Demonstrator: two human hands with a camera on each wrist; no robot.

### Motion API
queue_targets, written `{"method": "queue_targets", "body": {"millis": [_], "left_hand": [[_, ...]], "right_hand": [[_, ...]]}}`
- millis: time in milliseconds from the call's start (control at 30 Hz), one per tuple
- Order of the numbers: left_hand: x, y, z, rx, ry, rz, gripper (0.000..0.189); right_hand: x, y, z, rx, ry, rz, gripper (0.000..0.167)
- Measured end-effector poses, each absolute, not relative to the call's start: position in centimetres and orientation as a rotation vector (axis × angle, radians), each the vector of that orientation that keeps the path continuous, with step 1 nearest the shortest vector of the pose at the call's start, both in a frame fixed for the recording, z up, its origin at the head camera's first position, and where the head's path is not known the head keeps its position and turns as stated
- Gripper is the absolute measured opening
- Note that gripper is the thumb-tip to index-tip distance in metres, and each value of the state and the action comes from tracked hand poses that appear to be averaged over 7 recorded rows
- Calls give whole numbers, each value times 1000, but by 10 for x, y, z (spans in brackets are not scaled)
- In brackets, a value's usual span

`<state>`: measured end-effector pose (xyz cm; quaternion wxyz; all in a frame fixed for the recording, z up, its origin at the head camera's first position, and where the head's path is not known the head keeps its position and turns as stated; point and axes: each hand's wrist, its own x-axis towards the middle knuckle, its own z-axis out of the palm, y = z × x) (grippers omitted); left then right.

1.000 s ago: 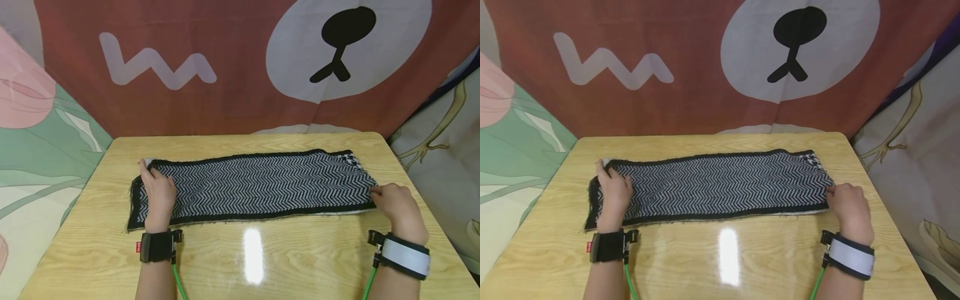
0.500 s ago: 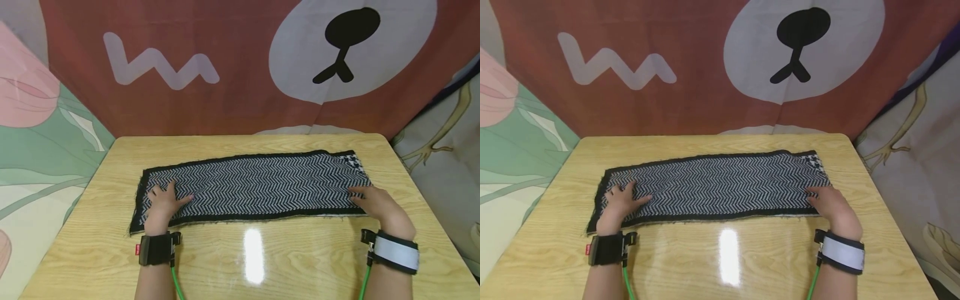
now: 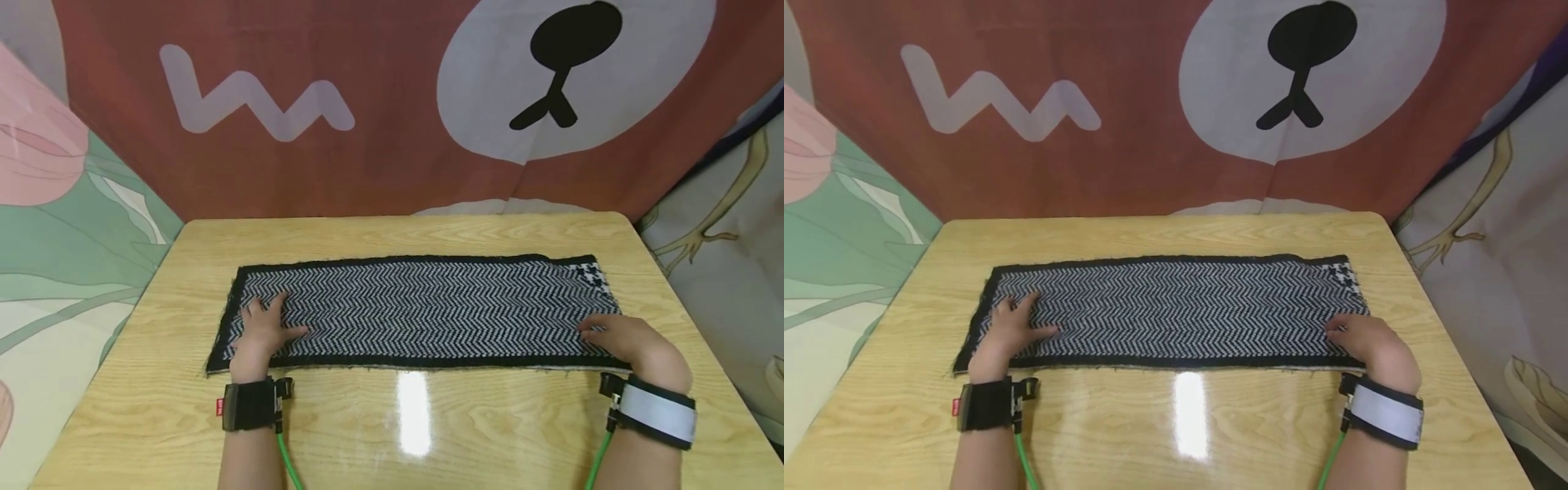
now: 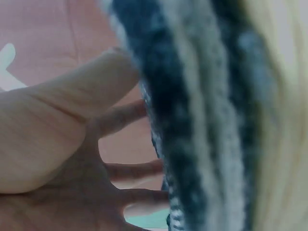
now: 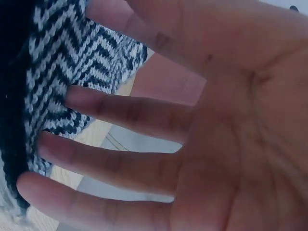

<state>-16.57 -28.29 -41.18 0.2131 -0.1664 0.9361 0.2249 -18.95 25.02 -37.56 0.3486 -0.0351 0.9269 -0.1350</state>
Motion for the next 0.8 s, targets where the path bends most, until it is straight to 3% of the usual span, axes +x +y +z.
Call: {"method": "queue_targets", "body": {"millis": [267, 433, 567, 800], "left_hand": [[-166, -291, -414, -488, 2615, 651, 77], [-165, -297, -415, -734, 2620, 693, 60], [-163, -302, -414, -940, 2568, 649, 61], [-161, -305, -409, -1003, 2562, 589, 67]], "right_hand": [[-187, 255, -377, -66, 2415, -453, 27], [-186, 255, -375, -36, 2399, -480, 29], [-187, 255, -373, -52, 2405, -463, 29], [-188, 252, -374, -74, 2415, -442, 26]]}}
